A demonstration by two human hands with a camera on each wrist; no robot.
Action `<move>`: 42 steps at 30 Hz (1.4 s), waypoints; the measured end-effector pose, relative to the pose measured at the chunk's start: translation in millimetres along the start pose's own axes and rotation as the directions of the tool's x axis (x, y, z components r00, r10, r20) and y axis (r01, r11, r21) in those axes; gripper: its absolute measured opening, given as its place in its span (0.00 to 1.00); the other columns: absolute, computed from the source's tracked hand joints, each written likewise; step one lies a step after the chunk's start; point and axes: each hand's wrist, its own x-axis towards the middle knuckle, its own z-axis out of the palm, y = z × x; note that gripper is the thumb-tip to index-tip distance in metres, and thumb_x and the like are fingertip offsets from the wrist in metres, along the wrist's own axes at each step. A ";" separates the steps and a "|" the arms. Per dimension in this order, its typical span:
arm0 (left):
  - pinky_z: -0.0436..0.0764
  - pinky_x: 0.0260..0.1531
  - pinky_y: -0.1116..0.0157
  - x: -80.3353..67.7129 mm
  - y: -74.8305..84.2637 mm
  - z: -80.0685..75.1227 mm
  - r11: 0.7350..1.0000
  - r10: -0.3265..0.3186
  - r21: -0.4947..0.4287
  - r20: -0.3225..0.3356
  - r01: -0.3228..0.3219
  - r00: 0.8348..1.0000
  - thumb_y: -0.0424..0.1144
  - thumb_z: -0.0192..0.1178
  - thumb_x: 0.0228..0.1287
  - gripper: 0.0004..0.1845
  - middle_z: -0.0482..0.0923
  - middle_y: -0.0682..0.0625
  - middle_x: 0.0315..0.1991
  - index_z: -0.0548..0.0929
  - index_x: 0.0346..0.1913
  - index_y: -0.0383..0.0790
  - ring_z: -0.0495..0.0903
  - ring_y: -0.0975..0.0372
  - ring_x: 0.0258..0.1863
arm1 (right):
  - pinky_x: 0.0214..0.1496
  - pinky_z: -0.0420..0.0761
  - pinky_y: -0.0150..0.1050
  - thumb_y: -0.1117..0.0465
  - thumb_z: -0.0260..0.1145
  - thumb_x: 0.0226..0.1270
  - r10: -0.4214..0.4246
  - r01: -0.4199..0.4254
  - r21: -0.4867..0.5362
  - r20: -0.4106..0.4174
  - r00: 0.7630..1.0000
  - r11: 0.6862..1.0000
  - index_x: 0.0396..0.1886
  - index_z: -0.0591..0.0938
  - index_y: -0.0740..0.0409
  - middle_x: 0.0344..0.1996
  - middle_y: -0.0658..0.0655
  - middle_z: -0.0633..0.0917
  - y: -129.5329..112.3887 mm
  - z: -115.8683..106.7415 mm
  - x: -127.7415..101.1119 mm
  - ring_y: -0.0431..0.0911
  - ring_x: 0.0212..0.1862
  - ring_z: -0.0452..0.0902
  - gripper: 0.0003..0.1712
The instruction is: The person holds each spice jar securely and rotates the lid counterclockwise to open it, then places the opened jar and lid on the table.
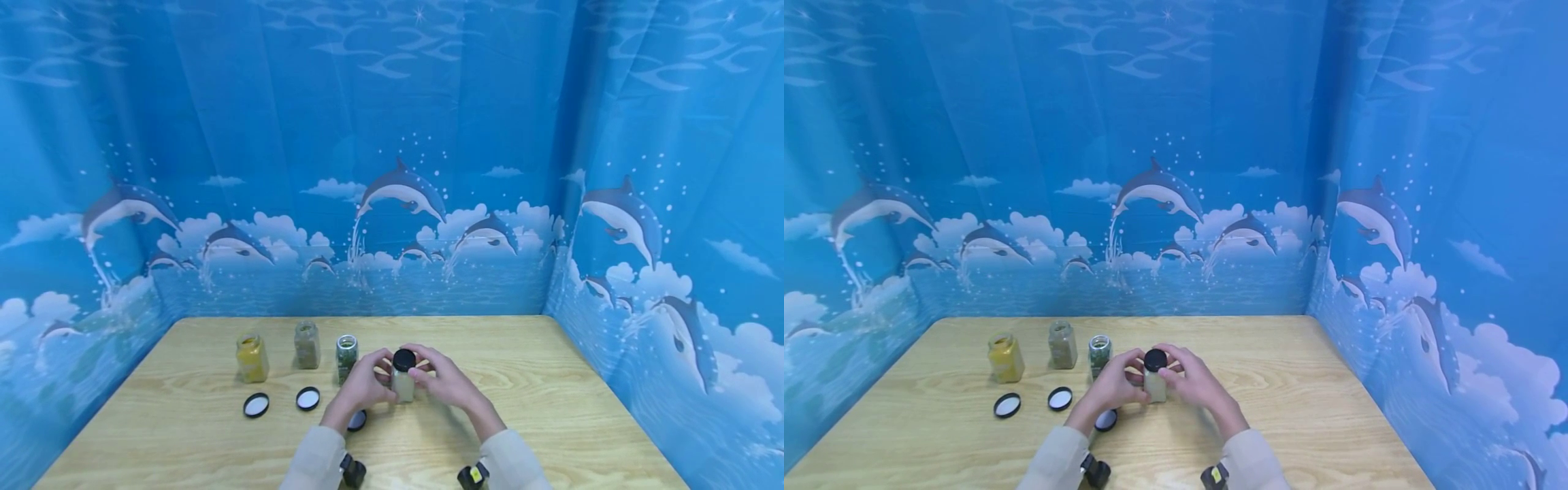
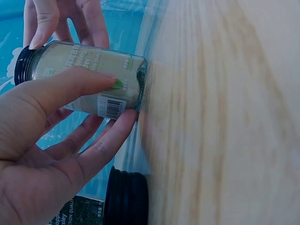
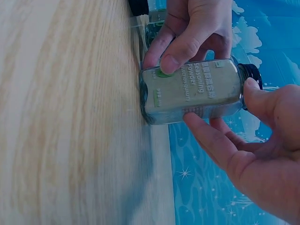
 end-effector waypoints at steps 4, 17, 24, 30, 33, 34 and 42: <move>0.91 0.45 0.54 0.5 0.3 0.0 1.000 -0.003 0.005 -0.001 0.003 1.000 0.20 0.76 0.38 0.30 0.84 0.42 0.44 0.82 0.49 0.41 0.89 0.51 0.43 | 0.52 0.89 0.48 0.60 0.58 0.80 -0.003 0.003 -0.026 0.011 1.000 1.000 0.76 0.68 0.61 0.61 0.69 0.78 -1.8 -1.1 -0.2 0.60 0.58 0.79 0.29; 0.90 0.44 0.55 1.0 1.2 -0.1 1.000 -0.016 -0.001 0.002 0.016 1.000 0.21 0.77 0.39 0.30 0.84 0.43 0.43 0.83 0.50 0.42 0.89 0.52 0.42 | 0.54 0.86 0.50 0.53 0.71 0.70 0.041 -0.051 -0.073 -0.132 0.990 0.996 0.66 0.70 0.61 0.49 0.63 0.83 -5.3 10.6 4.1 0.53 0.50 0.83 0.31; 0.90 0.46 0.54 0.6 1.0 0.2 1.000 -0.014 0.002 0.001 0.014 1.000 0.21 0.77 0.40 0.29 0.84 0.43 0.44 0.83 0.49 0.42 0.88 0.52 0.43 | 0.53 0.86 0.47 0.56 0.69 0.72 -0.001 -0.014 -0.109 -0.140 0.990 0.994 0.61 0.73 0.61 0.49 0.63 0.84 -8.7 11.8 2.4 0.53 0.49 0.83 0.24; 0.91 0.45 0.54 0.2 -0.6 1.0 1.000 -0.008 0.008 -0.002 0.008 1.000 0.21 0.77 0.39 0.30 0.84 0.43 0.44 0.83 0.49 0.42 0.89 0.51 0.43 | 0.55 0.86 0.45 0.60 0.65 0.75 -0.039 0.024 -0.144 -0.100 0.994 0.989 0.66 0.75 0.60 0.51 0.62 0.85 -6.0 8.5 1.2 0.53 0.52 0.82 0.23; 0.91 0.45 0.54 0.1 -0.9 1.0 1.000 -0.005 0.009 -0.002 0.005 1.000 0.20 0.77 0.39 0.30 0.84 0.43 0.44 0.83 0.49 0.42 0.89 0.51 0.43 | 0.57 0.86 0.44 0.63 0.63 0.76 -0.069 0.058 -0.148 -0.073 0.995 0.987 0.68 0.76 0.59 0.53 0.61 0.85 -4.6 6.4 1.3 0.53 0.54 0.81 0.23; 0.91 0.45 0.54 0.1 -1.0 0.8 1.000 -0.003 0.008 -0.001 0.003 1.000 0.20 0.76 0.39 0.30 0.84 0.43 0.44 0.83 0.49 0.42 0.89 0.51 0.43 | 0.57 0.85 0.44 0.63 0.62 0.76 -0.079 0.069 -0.145 -0.067 0.995 0.987 0.68 0.76 0.59 0.54 0.61 0.85 -4.3 5.9 1.6 0.53 0.55 0.80 0.23; 0.91 0.45 0.54 0.1 -1.3 0.9 1.000 0.006 0.011 -0.003 -0.006 1.000 0.21 0.77 0.39 0.30 0.84 0.42 0.44 0.83 0.50 0.42 0.88 0.51 0.43 | 0.58 0.85 0.41 0.64 0.60 0.77 -0.087 0.079 -0.155 -0.044 0.995 0.985 0.71 0.73 0.61 0.55 0.61 0.84 -3.8 3.9 2.1 0.54 0.56 0.79 0.25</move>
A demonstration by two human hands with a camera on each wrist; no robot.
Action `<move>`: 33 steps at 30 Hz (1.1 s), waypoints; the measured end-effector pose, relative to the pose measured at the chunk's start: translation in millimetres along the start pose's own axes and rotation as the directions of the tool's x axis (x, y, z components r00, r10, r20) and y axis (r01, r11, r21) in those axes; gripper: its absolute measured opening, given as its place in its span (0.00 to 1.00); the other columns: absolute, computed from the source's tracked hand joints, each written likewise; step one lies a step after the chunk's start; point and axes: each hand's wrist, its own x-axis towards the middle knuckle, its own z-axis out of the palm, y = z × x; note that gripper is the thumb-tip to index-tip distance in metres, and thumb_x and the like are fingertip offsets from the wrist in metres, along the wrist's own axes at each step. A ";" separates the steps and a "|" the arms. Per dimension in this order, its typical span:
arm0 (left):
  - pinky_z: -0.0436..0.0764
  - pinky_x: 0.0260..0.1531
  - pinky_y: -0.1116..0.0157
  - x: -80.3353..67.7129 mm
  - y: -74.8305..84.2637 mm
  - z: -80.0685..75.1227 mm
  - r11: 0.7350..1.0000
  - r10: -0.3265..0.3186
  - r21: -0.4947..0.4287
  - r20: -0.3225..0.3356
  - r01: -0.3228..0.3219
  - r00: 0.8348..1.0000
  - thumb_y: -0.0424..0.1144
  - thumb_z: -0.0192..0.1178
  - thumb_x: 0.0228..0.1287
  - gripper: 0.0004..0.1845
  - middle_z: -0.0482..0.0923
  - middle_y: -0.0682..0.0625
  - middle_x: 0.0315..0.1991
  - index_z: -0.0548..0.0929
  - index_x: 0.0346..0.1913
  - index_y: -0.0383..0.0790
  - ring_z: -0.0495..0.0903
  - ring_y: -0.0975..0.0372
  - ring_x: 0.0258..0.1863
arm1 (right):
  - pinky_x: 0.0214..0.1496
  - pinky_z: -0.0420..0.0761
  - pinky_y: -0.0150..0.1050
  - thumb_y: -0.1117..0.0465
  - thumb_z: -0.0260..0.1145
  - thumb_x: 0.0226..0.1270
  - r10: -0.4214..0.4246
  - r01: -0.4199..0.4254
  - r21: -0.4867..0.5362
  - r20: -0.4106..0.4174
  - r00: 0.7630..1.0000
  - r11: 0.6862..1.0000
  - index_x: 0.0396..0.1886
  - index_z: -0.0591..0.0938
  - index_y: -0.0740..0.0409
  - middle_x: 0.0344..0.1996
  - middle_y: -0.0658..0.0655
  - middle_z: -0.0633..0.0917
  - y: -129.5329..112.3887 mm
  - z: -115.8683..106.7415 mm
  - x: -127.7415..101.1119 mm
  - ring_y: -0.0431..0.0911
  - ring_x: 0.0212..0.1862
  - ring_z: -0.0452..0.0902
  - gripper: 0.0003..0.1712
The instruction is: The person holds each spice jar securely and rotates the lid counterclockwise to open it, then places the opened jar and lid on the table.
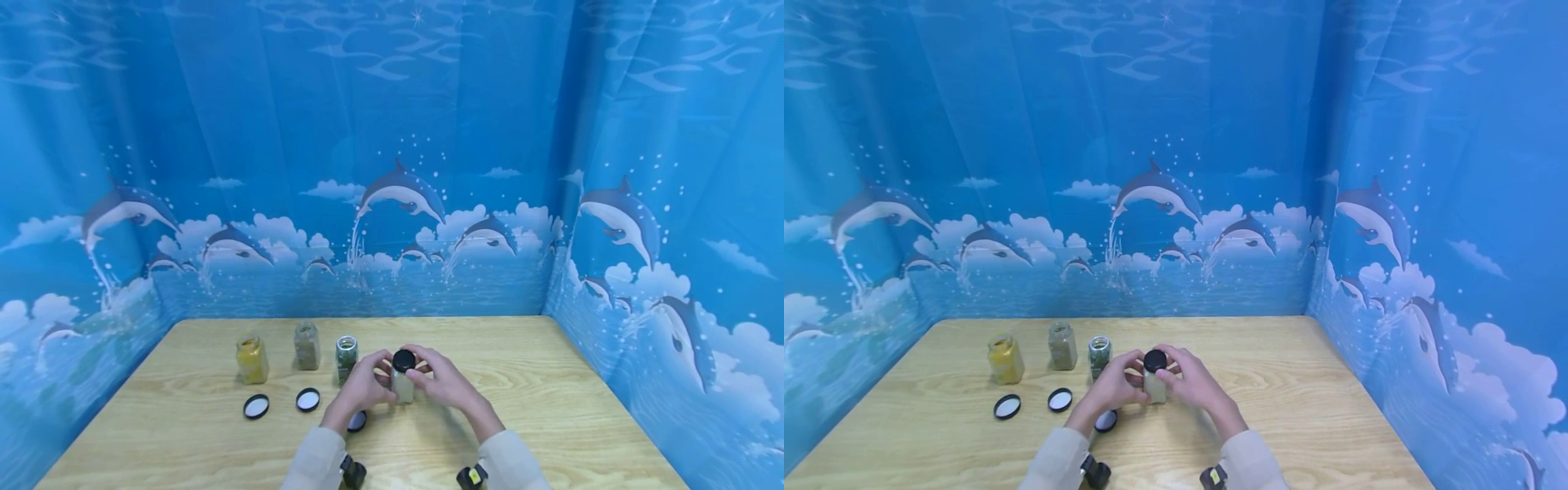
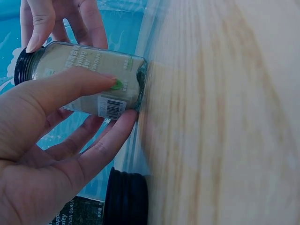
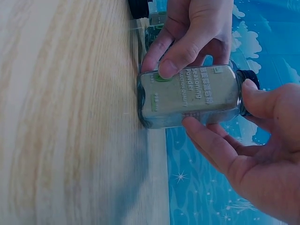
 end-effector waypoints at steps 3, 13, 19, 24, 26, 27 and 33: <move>0.91 0.45 0.54 0.0 -0.2 0.2 1.000 0.001 0.003 0.000 -0.001 1.000 0.21 0.77 0.40 0.30 0.84 0.42 0.44 0.83 0.50 0.42 0.88 0.51 0.43 | 0.58 0.85 0.43 0.63 0.60 0.78 0.005 -0.005 -0.009 0.009 1.000 1.000 0.73 0.71 0.64 0.57 0.63 0.83 -0.3 -1.1 -0.8 0.54 0.57 0.79 0.27; 0.90 0.46 0.53 -0.3 2.0 -1.2 1.000 -0.023 0.011 0.004 0.023 1.000 0.21 0.77 0.40 0.30 0.84 0.42 0.45 0.83 0.51 0.42 0.88 0.51 0.44 | 0.54 0.87 0.52 0.54 0.63 0.77 0.111 -0.111 0.053 0.015 0.994 0.992 0.73 0.67 0.57 0.51 0.64 0.83 -2.3 0.3 0.0 0.58 0.53 0.84 0.31; 0.90 0.46 0.53 -0.1 2.7 -1.7 1.000 -0.028 0.007 0.006 0.028 1.000 0.21 0.77 0.40 0.30 0.84 0.42 0.45 0.83 0.51 0.42 0.88 0.52 0.44 | 0.56 0.86 0.52 0.54 0.67 0.74 0.141 -0.137 0.070 -0.045 0.989 0.988 0.64 0.69 0.61 0.49 0.64 0.84 -5.9 5.3 1.5 0.54 0.50 0.84 0.28; 0.90 0.46 0.54 -0.1 2.7 -1.9 1.000 -0.021 0.004 0.006 0.021 1.000 0.21 0.76 0.40 0.30 0.84 0.42 0.45 0.83 0.51 0.42 0.88 0.52 0.43 | 0.54 0.86 0.51 0.53 0.68 0.73 0.147 -0.143 0.067 -0.071 0.987 0.988 0.60 0.70 0.61 0.48 0.63 0.84 -7.3 6.6 1.5 0.54 0.49 0.84 0.25; 0.90 0.45 0.54 -0.3 2.4 -1.6 1.000 -0.019 0.006 0.006 0.019 1.000 0.21 0.76 0.40 0.30 0.84 0.42 0.45 0.83 0.51 0.42 0.88 0.52 0.43 | 0.54 0.87 0.51 0.53 0.67 0.74 0.151 -0.147 0.065 -0.069 0.986 0.987 0.60 0.71 0.60 0.48 0.63 0.84 -7.0 6.5 1.4 0.54 0.50 0.84 0.24; 0.90 0.45 0.54 -0.3 2.4 -1.7 1.000 -0.017 0.007 0.005 0.017 1.000 0.21 0.76 0.40 0.30 0.84 0.42 0.45 0.83 0.51 0.42 0.88 0.52 0.43 | 0.54 0.87 0.52 0.54 0.67 0.74 0.151 -0.147 0.063 -0.065 0.986 0.987 0.60 0.71 0.60 0.49 0.63 0.84 -6.5 6.3 1.4 0.54 0.50 0.84 0.24; 0.90 0.45 0.54 -0.7 2.3 -1.8 1.000 -0.015 0.011 0.005 0.015 1.000 0.21 0.77 0.40 0.30 0.84 0.43 0.44 0.83 0.51 0.42 0.88 0.53 0.43 | 0.56 0.86 0.54 0.56 0.64 0.76 0.112 -0.111 0.046 -0.023 0.993 0.993 0.63 0.73 0.56 0.52 0.64 0.83 -3.3 2.0 -0.4 0.55 0.52 0.83 0.21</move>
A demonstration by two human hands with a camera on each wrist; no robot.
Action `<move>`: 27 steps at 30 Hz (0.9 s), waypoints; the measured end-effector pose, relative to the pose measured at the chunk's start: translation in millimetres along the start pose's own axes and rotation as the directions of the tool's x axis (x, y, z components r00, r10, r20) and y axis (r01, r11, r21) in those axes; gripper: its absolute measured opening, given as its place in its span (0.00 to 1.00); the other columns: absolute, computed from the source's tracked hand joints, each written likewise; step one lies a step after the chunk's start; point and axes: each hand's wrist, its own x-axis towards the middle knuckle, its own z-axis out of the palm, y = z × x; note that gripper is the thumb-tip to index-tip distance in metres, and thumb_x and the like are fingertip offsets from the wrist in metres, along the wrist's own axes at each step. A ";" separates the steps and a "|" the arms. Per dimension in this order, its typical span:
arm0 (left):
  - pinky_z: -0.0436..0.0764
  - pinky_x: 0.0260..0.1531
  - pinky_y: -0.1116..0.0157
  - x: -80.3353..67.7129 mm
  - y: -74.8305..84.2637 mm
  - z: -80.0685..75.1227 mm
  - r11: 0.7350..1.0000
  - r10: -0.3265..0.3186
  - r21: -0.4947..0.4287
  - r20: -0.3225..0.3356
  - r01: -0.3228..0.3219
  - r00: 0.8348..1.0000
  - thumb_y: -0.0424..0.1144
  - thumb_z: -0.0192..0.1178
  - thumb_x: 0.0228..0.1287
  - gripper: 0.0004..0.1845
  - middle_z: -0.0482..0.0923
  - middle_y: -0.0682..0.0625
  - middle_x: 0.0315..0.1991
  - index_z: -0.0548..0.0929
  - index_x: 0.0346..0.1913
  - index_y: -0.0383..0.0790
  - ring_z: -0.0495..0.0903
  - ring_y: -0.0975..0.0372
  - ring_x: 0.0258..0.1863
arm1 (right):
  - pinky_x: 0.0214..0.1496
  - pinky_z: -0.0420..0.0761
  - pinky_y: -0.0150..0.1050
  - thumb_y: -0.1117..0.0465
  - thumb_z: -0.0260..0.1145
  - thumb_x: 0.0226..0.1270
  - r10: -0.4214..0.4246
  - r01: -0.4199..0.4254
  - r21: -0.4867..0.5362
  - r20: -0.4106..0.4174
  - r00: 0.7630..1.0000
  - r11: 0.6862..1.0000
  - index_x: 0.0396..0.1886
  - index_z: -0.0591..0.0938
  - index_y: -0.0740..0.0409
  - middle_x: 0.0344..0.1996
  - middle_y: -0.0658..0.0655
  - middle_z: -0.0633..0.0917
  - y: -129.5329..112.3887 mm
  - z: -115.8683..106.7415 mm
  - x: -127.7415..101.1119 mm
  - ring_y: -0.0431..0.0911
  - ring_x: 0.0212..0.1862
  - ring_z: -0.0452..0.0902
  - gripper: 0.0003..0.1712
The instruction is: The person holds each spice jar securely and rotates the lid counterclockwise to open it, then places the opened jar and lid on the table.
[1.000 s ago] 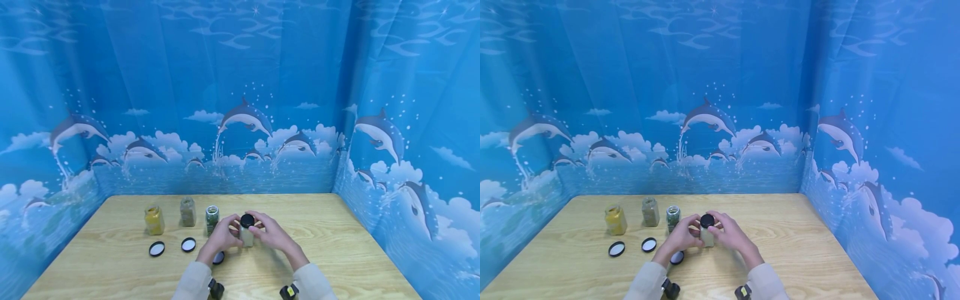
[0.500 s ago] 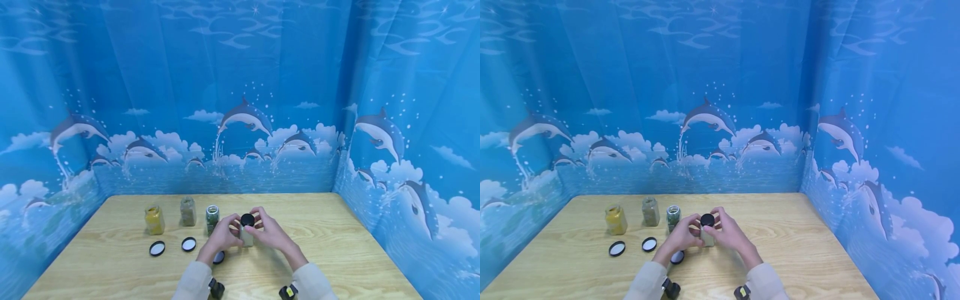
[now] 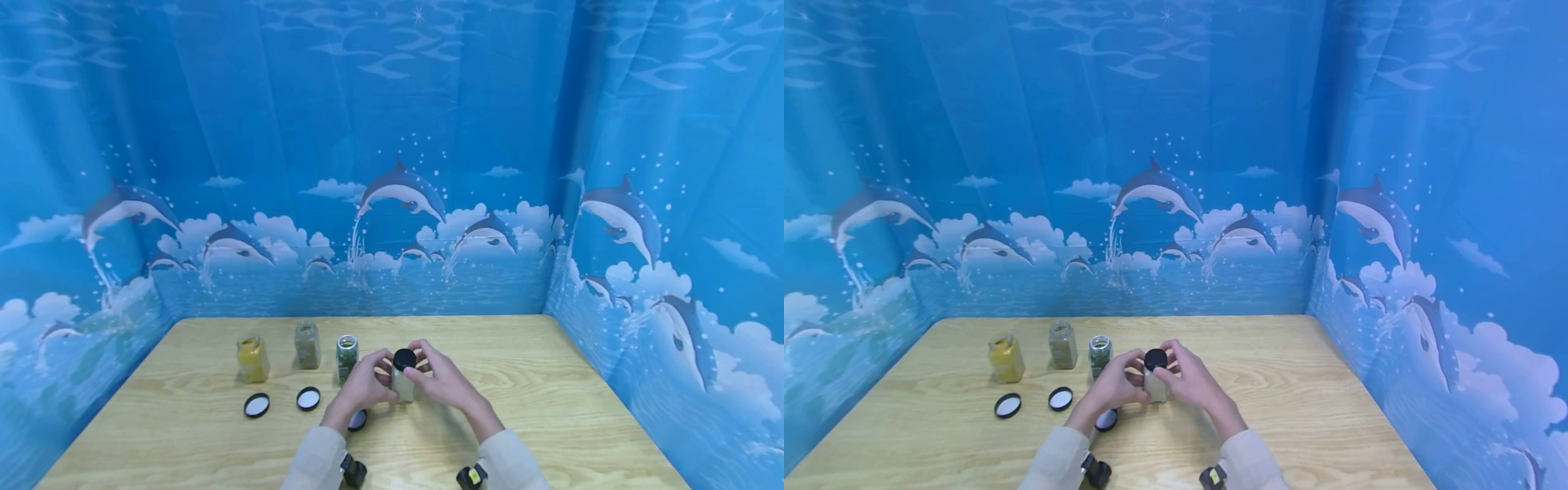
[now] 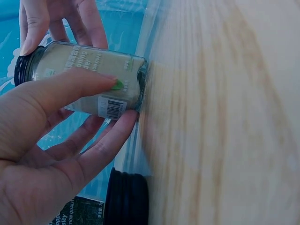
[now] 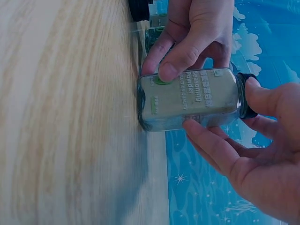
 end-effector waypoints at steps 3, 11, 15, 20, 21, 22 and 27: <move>0.90 0.45 0.55 0.2 0.0 0.3 1.000 -0.002 0.000 0.002 0.002 1.000 0.21 0.77 0.40 0.30 0.84 0.43 0.44 0.83 0.51 0.42 0.88 0.53 0.43 | 0.53 0.88 0.51 0.58 0.62 0.78 -0.014 0.014 0.011 0.023 1.000 1.000 0.66 0.73 0.56 0.53 0.65 0.83 0.4 -2.3 -1.2 0.56 0.53 0.83 0.21; 0.90 0.45 0.53 1.3 0.6 0.3 1.000 -0.019 0.002 0.002 0.019 1.000 0.21 0.77 0.40 0.30 0.84 0.42 0.45 0.82 0.50 0.42 0.88 0.51 0.44 | 0.47 0.91 0.46 0.64 0.54 0.81 -0.006 0.004 0.030 0.066 0.998 1.000 0.70 0.73 0.54 0.53 0.65 0.80 -0.4 -4.1 -1.4 0.55 0.51 0.83 0.21; 0.90 0.45 0.53 1.0 1.3 0.7 1.000 -0.026 0.001 0.002 0.026 1.000 0.21 0.77 0.41 0.30 0.84 0.42 0.46 0.82 0.50 0.42 0.88 0.51 0.44 | 0.48 0.91 0.49 0.64 0.53 0.81 -0.013 0.010 0.037 0.078 0.997 0.999 0.71 0.72 0.55 0.53 0.65 0.80 -0.7 -4.5 -0.8 0.54 0.51 0.83 0.22; 0.91 0.46 0.53 1.2 0.5 1.2 1.000 -0.024 -0.001 0.000 0.024 1.000 0.20 0.77 0.41 0.30 0.84 0.42 0.46 0.83 0.51 0.42 0.88 0.51 0.44 | 0.49 0.91 0.51 0.64 0.53 0.82 -0.015 0.011 0.040 0.084 0.996 0.999 0.72 0.71 0.58 0.53 0.66 0.80 -0.8 -5.0 -0.7 0.55 0.51 0.82 0.22; 0.91 0.46 0.53 1.2 0.4 1.3 1.000 -0.024 -0.003 0.000 0.024 1.000 0.20 0.77 0.41 0.30 0.84 0.42 0.46 0.83 0.51 0.42 0.88 0.51 0.44 | 0.49 0.91 0.52 0.64 0.53 0.82 -0.014 0.011 0.041 0.086 0.996 0.999 0.72 0.71 0.58 0.52 0.66 0.80 -0.7 -5.1 -0.8 0.55 0.51 0.82 0.23; 0.91 0.46 0.53 1.1 0.4 1.4 1.000 -0.023 -0.004 0.000 0.023 1.000 0.20 0.77 0.41 0.30 0.84 0.42 0.46 0.83 0.51 0.42 0.88 0.51 0.44 | 0.49 0.91 0.51 0.64 0.53 0.82 -0.011 0.007 0.040 0.086 0.996 0.999 0.73 0.70 0.58 0.52 0.66 0.80 -0.5 -5.1 -0.8 0.55 0.51 0.82 0.23; 0.91 0.46 0.53 0.8 0.5 1.5 1.000 -0.014 -0.008 0.002 0.014 1.000 0.20 0.77 0.40 0.30 0.85 0.42 0.45 0.82 0.50 0.42 0.89 0.51 0.44 | 0.49 0.91 0.46 0.58 0.55 0.82 0.009 -0.012 0.039 0.077 0.997 0.999 0.76 0.65 0.56 0.53 0.66 0.79 0.6 -4.2 -0.5 0.55 0.53 0.83 0.27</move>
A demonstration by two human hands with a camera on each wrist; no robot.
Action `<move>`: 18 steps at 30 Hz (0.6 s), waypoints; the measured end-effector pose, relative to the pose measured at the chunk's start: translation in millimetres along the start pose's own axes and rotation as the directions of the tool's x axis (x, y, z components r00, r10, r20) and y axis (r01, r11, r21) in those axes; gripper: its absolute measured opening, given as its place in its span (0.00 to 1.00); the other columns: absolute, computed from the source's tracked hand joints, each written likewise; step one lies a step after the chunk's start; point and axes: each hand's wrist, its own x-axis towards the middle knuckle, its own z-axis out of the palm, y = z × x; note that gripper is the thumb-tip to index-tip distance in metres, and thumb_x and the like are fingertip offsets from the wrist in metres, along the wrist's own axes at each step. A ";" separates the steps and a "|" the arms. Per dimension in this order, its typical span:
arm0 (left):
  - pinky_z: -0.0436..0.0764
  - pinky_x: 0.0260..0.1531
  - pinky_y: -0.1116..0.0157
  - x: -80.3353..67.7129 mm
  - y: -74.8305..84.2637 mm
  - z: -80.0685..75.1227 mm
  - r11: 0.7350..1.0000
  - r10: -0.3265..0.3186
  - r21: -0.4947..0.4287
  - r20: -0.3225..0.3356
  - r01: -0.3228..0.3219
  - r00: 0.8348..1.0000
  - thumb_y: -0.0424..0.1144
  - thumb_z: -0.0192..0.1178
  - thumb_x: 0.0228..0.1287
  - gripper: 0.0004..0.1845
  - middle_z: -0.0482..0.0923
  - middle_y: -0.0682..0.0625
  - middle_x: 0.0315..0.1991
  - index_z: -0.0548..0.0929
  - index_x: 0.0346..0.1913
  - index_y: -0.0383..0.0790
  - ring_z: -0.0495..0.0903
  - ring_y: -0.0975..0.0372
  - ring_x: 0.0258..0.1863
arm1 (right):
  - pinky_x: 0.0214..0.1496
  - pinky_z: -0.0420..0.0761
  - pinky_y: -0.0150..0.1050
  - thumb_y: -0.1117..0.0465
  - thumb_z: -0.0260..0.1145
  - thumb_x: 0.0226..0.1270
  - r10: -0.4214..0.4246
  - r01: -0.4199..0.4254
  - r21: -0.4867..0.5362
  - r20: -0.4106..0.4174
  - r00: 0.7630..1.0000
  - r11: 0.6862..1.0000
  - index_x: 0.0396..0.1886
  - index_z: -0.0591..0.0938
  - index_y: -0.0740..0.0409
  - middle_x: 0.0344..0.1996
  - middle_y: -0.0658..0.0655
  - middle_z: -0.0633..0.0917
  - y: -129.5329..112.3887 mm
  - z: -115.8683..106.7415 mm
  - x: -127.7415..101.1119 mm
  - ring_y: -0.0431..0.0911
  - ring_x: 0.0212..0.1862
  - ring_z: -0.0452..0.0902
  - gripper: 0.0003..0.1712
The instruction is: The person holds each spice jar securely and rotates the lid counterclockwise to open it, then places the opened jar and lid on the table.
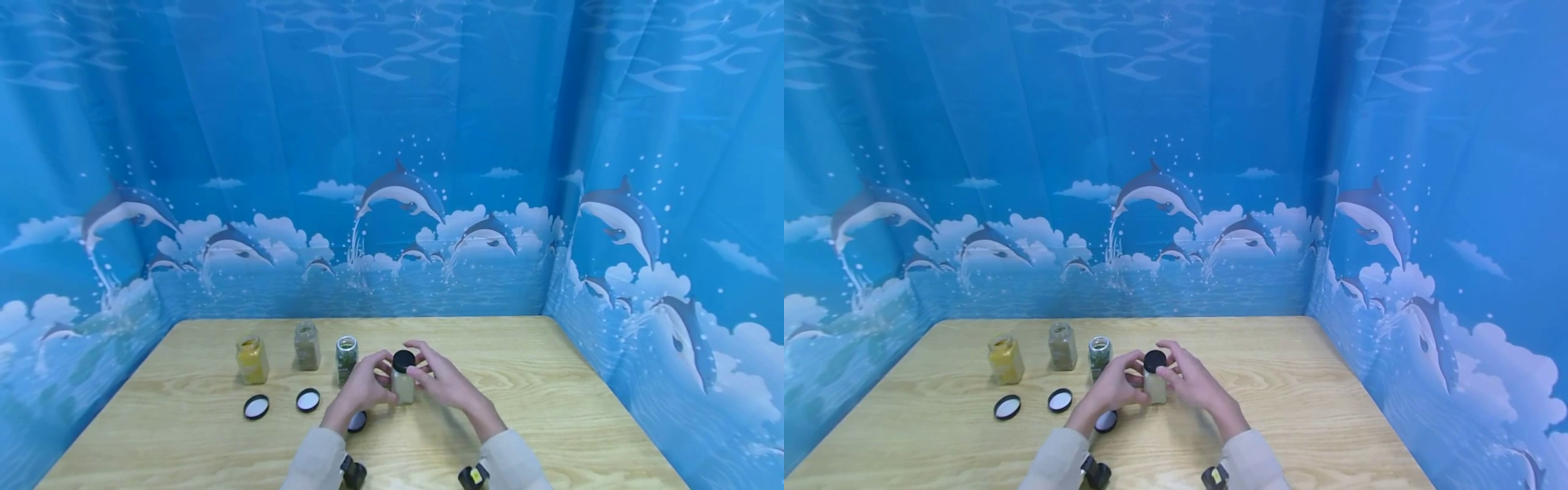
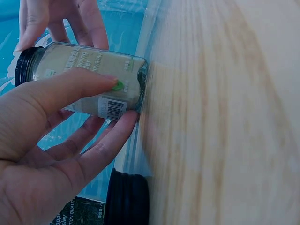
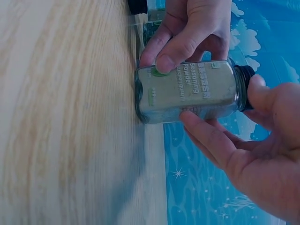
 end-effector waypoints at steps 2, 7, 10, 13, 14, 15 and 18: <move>0.91 0.46 0.54 0.1 -0.3 -0.3 1.000 -0.001 0.002 0.001 0.001 1.000 0.20 0.77 0.41 0.30 0.85 0.42 0.45 0.83 0.50 0.42 0.89 0.51 0.43 | 0.51 0.89 0.46 0.55 0.58 0.81 -0.003 0.003 -0.011 -0.022 1.000 1.000 0.75 0.65 0.56 0.53 0.65 0.81 0.3 1.5 0.8 0.54 0.52 0.83 0.28; 0.90 0.46 0.55 0.5 -0.5 -0.7 1.000 -0.020 0.007 0.001 0.020 1.000 0.22 0.78 0.41 0.30 0.85 0.44 0.45 0.83 0.50 0.44 0.88 0.54 0.43 | 0.54 0.86 0.50 0.51 0.65 0.75 -0.026 0.023 -0.037 -0.098 0.995 0.999 0.67 0.69 0.60 0.49 0.65 0.84 -0.5 7.2 2.6 0.54 0.50 0.83 0.29; 0.90 0.46 0.55 0.3 -0.4 -0.8 1.000 -0.021 0.001 0.004 0.021 1.000 0.21 0.77 0.41 0.30 0.84 0.44 0.45 0.83 0.50 0.44 0.88 0.53 0.44 | 0.52 0.86 0.49 0.51 0.68 0.73 -0.024 0.018 -0.042 -0.132 0.991 0.999 0.63 0.70 0.61 0.47 0.64 0.85 -0.9 10.2 2.9 0.54 0.48 0.84 0.29; 0.90 0.47 0.53 0.4 -0.6 -0.4 1.000 -0.019 -0.001 0.004 0.019 1.000 0.21 0.77 0.41 0.30 0.84 0.44 0.45 0.83 0.51 0.44 0.88 0.52 0.44 | 0.51 0.87 0.49 0.51 0.69 0.72 -0.020 0.012 -0.052 -0.149 0.989 0.999 0.62 0.71 0.60 0.46 0.63 0.85 -1.2 11.8 2.9 0.54 0.48 0.84 0.28; 0.90 0.47 0.53 0.4 -0.5 -0.4 1.000 -0.018 -0.001 0.005 0.018 1.000 0.21 0.77 0.41 0.30 0.84 0.44 0.45 0.83 0.51 0.44 0.88 0.52 0.44 | 0.51 0.87 0.49 0.51 0.69 0.72 -0.018 0.010 -0.056 -0.150 0.988 0.998 0.62 0.71 0.60 0.46 0.62 0.85 -1.3 11.9 2.8 0.54 0.48 0.84 0.27; 0.90 0.47 0.53 0.4 -0.3 -0.4 1.000 -0.019 0.000 0.005 0.019 1.000 0.21 0.77 0.41 0.30 0.84 0.44 0.46 0.83 0.51 0.44 0.88 0.52 0.44 | 0.52 0.87 0.49 0.51 0.68 0.72 -0.016 0.007 -0.058 -0.151 0.988 0.998 0.62 0.72 0.59 0.46 0.62 0.85 -1.8 11.9 2.7 0.54 0.48 0.84 0.27; 0.90 0.47 0.53 0.9 -0.6 -0.4 1.000 -0.019 0.002 0.003 0.019 1.000 0.22 0.77 0.41 0.30 0.84 0.44 0.46 0.83 0.50 0.44 0.88 0.52 0.44 | 0.53 0.87 0.49 0.52 0.68 0.73 -0.013 0.004 -0.063 -0.145 0.989 0.998 0.62 0.73 0.57 0.47 0.62 0.85 -3.4 11.3 2.1 0.53 0.49 0.84 0.25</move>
